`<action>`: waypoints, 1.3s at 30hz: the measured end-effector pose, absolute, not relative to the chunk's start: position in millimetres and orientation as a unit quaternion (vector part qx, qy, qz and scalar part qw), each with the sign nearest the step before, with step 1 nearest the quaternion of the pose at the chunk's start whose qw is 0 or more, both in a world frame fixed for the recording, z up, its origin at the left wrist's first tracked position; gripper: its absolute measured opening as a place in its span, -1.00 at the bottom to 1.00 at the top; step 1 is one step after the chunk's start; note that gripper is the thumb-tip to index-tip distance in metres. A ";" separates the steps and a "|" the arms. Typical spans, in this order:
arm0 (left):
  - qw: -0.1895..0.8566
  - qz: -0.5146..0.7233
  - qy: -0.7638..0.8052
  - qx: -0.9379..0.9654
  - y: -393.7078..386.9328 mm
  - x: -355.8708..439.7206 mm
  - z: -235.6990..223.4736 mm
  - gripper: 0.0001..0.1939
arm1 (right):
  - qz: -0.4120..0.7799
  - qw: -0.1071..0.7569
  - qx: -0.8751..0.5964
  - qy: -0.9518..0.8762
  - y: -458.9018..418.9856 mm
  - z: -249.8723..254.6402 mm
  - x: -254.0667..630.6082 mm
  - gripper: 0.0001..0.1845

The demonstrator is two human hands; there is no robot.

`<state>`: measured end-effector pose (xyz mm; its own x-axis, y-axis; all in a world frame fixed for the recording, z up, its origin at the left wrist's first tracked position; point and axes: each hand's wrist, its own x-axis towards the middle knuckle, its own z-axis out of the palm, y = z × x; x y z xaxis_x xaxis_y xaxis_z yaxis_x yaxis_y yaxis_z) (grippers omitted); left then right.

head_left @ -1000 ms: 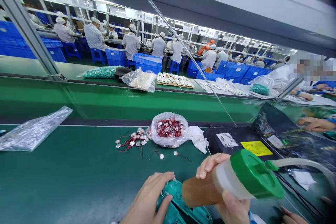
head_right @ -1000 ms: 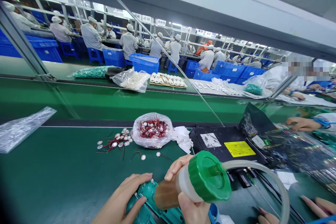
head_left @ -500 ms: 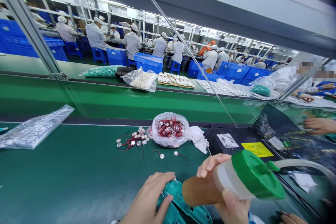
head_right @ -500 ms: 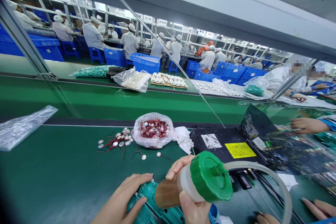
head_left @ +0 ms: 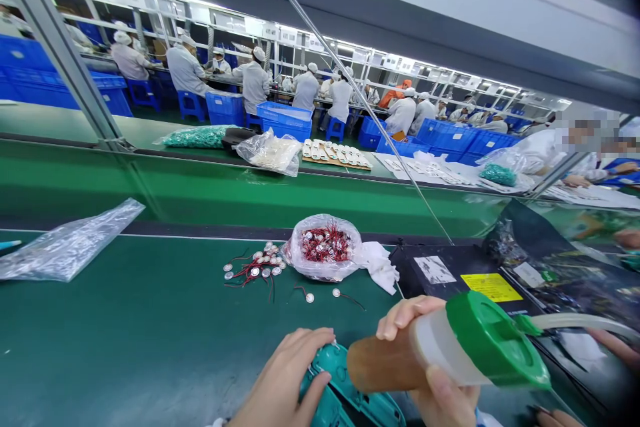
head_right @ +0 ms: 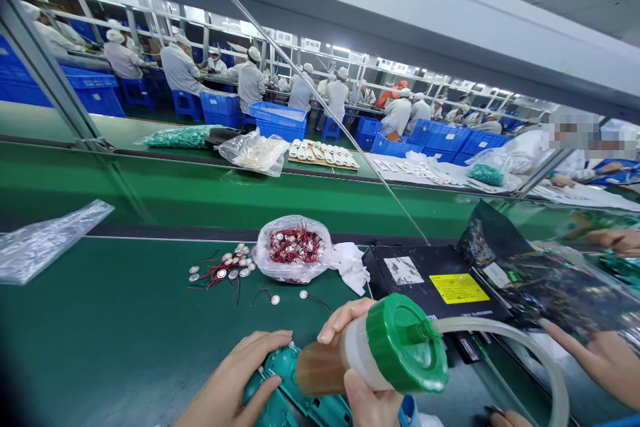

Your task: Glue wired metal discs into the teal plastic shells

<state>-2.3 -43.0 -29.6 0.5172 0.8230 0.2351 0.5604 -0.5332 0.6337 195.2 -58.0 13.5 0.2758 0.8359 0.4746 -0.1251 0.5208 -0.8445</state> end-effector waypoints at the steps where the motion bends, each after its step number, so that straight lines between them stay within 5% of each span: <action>1: 0.248 0.264 0.415 0.835 -43.0 -2.2 -29.8 -0.61 | 0.330 0.716 -0.351 -0.505 -56.7 18.6 194.2 -0.66; 39: 0.255 0.237 0.404 0.846 -42.5 -3.4 -32.6 -0.61 | 0.380 0.749 -0.276 -0.467 -50.2 18.6 194.7 -0.64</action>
<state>-3.4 -42.5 -32.6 0.5614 0.8043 0.1948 0.5628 -0.5437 0.6226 194.7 -50.2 18.6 0.2758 0.8272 0.4895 -0.3111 0.5587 -0.7688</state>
